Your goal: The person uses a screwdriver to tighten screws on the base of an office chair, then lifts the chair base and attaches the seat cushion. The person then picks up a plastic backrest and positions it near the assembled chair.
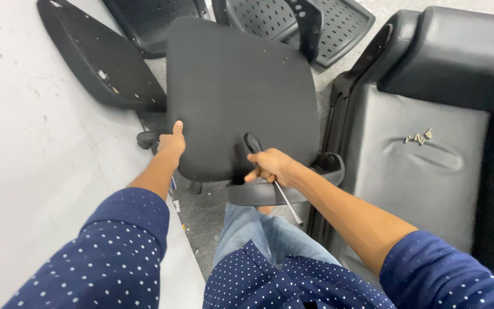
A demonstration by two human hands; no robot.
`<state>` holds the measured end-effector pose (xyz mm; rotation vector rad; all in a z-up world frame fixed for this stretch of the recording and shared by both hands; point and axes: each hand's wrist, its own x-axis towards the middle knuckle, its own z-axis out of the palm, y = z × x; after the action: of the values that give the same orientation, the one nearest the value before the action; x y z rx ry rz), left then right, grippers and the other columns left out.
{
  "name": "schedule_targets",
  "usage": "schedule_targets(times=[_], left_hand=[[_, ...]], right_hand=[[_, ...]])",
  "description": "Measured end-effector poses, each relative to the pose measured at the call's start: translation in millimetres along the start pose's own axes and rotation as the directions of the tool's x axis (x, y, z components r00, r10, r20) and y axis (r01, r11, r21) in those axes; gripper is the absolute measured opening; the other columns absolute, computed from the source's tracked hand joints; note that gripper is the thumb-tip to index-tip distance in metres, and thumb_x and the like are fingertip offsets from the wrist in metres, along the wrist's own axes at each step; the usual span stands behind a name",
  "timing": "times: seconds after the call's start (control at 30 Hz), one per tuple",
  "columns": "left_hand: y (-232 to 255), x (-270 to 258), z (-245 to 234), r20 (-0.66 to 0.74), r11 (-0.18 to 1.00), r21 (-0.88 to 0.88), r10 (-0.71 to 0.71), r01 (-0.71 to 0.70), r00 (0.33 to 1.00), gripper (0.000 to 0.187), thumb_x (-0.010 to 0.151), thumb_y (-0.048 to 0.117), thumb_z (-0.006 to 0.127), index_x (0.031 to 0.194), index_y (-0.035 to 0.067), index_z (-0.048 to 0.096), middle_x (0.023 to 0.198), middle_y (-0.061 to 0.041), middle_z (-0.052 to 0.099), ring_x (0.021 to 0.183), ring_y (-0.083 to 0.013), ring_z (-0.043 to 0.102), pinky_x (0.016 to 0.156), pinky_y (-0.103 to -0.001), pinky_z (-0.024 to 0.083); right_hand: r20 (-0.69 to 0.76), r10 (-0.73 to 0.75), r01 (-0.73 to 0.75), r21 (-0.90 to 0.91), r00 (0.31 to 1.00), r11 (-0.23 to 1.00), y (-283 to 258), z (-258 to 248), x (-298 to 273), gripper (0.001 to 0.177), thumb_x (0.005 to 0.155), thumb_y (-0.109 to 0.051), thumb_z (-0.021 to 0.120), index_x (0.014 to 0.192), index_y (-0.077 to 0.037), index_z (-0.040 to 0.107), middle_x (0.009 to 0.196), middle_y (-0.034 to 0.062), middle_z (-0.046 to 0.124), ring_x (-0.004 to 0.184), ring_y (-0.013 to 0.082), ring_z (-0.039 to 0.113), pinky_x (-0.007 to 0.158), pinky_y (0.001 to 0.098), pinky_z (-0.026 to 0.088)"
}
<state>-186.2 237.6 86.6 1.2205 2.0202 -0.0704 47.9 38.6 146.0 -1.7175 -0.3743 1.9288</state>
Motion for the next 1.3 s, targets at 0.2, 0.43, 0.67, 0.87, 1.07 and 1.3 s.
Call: schedule_targets(times=[0.2,0.43,0.67,0.87,1.07,1.3], left_hand=[[-13.7,30.4,8.5,-0.004,0.997,0.041,-0.072,0.072,0.997,0.088,0.104,0.069,0.035,0.156,-0.002,0.033,0.156,-0.029,0.041,0.142,-0.0486,0.042,0.116,-0.057,0.035],[-39.6,71.5,-31.6,-0.082,0.994,-0.007,-0.105,0.105,0.991,0.099,0.093,0.061,0.060,0.156,-0.002,0.015,0.158,-0.028,0.028,0.142,-0.0460,0.037,0.111,-0.053,0.039],[-76.2,2.2,-46.2,0.143,0.958,-0.128,-0.238,0.257,0.961,0.113,0.083,0.043,0.077,0.163,0.018,0.002,0.166,-0.017,0.013,0.150,-0.0413,0.029,0.107,-0.057,0.048],[-87.5,-24.0,0.8,0.390,0.969,-0.218,-0.027,0.120,0.920,0.089,0.094,0.047,0.066,0.160,0.009,0.020,0.157,-0.019,0.035,0.141,-0.0354,0.042,0.105,-0.051,0.050],[-62.5,-15.7,14.4,0.508,0.907,-0.396,0.085,0.145,0.857,0.064,0.097,0.042,0.057,0.147,0.003,0.049,0.141,-0.015,0.061,0.127,-0.0307,0.062,0.105,-0.048,0.049],[-0.7,-24.5,24.3,0.525,0.888,-0.451,0.185,0.087,0.831,0.064,0.099,0.040,0.055,0.149,0.002,0.045,0.141,-0.015,0.062,0.128,-0.0306,0.061,0.108,-0.046,0.047]], right_hand=[[-0.034,-0.104,-0.001,-0.954,0.994,0.299,-25.0,-20.9,-34.0,0.046,0.090,-0.036,0.062,0.117,0.000,0.069,0.097,0.0135,0.082,0.101,0.0307,0.069,0.090,0.0435,0.054],[-0.114,-0.129,-0.045,-0.895,0.985,0.444,3.0,-13.2,-58.4,0.045,0.091,-0.042,0.061,0.121,-0.008,0.067,0.110,0.0200,0.074,0.105,0.0359,0.071,0.094,0.0460,0.054],[0.041,-0.097,0.091,-0.795,0.994,0.599,-16.4,42.4,-60.9,0.048,0.090,-0.049,0.060,0.118,-0.011,0.064,0.103,0.0187,0.074,0.092,0.0338,0.076,0.088,0.0425,0.057],[0.137,-0.089,0.164,-0.814,0.987,0.557,-27.8,101.7,-18.7,0.041,0.091,-0.041,0.062,0.113,-0.007,0.069,0.092,0.0155,0.076,0.084,0.0281,0.074,0.078,0.0392,0.058],[-0.076,-0.252,0.133,-0.684,0.965,0.717,-54.3,40.3,6.9,0.038,0.093,-0.038,0.064,0.108,-0.004,0.067,0.087,0.0077,0.081,0.083,0.0178,0.074,0.075,0.0312,0.054],[-0.244,-0.187,0.077,-0.399,0.951,0.914,-83.3,-36.9,4.4,0.037,0.093,-0.034,0.064,0.113,-0.003,0.065,0.090,0.0071,0.076,0.066,0.0167,0.059,0.061,0.0326,0.050]])
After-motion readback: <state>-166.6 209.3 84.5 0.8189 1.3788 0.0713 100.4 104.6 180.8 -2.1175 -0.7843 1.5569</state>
